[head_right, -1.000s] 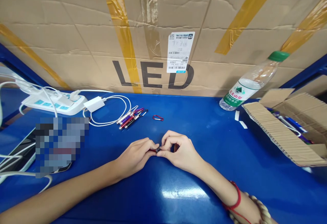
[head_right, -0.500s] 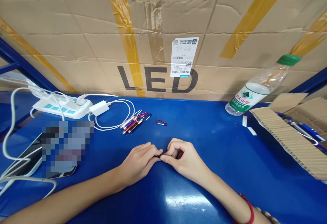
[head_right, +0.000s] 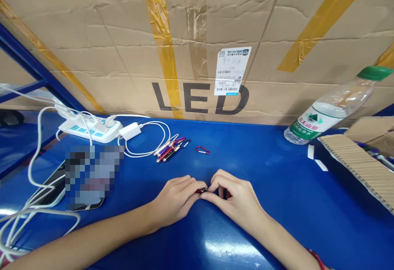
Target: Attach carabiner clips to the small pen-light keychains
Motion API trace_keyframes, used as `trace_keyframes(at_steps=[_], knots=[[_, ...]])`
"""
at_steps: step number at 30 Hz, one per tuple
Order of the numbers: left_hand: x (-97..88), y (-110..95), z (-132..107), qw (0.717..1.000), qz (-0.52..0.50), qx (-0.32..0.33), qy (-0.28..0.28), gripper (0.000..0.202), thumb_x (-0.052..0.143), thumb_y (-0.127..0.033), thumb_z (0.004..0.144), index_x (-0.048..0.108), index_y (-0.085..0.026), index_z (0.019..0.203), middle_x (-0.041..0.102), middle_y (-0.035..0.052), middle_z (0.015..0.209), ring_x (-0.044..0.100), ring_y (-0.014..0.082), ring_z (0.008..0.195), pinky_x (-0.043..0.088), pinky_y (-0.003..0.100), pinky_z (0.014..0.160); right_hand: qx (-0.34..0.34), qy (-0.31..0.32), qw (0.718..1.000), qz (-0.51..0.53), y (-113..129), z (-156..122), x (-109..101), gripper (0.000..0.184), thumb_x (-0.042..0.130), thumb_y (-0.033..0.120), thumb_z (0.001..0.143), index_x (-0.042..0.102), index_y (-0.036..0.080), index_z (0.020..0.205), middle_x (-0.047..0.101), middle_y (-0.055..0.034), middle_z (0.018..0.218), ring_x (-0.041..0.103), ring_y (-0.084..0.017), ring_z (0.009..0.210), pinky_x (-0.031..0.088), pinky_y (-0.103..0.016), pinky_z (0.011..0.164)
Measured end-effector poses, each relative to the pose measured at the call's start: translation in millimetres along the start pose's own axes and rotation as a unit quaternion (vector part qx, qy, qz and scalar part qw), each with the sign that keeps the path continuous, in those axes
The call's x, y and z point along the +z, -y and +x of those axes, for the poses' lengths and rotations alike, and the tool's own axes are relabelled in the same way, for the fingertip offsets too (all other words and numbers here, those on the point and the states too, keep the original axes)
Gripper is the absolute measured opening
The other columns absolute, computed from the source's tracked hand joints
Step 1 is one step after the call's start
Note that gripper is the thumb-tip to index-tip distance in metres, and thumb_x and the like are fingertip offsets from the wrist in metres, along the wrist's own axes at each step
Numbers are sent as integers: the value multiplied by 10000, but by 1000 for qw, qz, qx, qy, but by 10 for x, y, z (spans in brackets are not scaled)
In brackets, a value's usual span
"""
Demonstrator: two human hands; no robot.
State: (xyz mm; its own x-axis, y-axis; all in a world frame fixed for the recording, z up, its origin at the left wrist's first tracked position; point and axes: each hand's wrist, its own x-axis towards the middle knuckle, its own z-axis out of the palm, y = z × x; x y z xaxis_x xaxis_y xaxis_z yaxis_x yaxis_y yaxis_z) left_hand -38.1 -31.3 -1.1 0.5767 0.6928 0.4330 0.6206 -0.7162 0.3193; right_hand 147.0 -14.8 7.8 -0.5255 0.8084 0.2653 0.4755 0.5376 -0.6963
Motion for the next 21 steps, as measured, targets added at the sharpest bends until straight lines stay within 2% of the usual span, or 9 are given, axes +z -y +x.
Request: trace_keyframes(at_steps=[7,13,15,18,21], knots=[[-17,-19,2,1000,11,-6,16,204,315,-230,901,508,-166,914,599,-3,731,527,116,646,410,224,584,-93,-26,992,-85,44,3,-61,198,539,333,816,566,179,695,565,-3,681,478,-52,473,378,-176,470],[-21,-20,1,999,-3,-45,3,242,288,-239,911,516,-163,933,622,4,762,545,118,656,420,227,595,-114,-64,987,-94,42,0,-47,113,558,288,811,595,187,845,579,1,689,477,-49,471,405,-164,475],[-17,-18,-4,998,-1,-67,-10,249,286,-251,912,519,-170,943,621,3,756,551,117,649,424,228,600,-119,-80,985,-98,27,-8,-41,158,574,270,801,592,190,936,581,4,694,478,-49,473,411,-163,473],[-10,-17,-11,996,-3,-88,-24,241,302,-267,906,523,-178,936,614,1,745,559,114,637,430,227,604,-139,-95,980,-110,8,-16,-43,218,581,240,797,591,209,1012,608,-7,770,524,-56,532,438,-161,510],[-8,-17,-15,997,-8,-80,-18,230,320,-273,899,525,-176,935,608,6,739,561,118,651,434,231,626,-157,-104,974,-127,2,-18,-54,198,568,212,804,619,239,993,625,-11,836,583,-78,648,467,-168,576]])
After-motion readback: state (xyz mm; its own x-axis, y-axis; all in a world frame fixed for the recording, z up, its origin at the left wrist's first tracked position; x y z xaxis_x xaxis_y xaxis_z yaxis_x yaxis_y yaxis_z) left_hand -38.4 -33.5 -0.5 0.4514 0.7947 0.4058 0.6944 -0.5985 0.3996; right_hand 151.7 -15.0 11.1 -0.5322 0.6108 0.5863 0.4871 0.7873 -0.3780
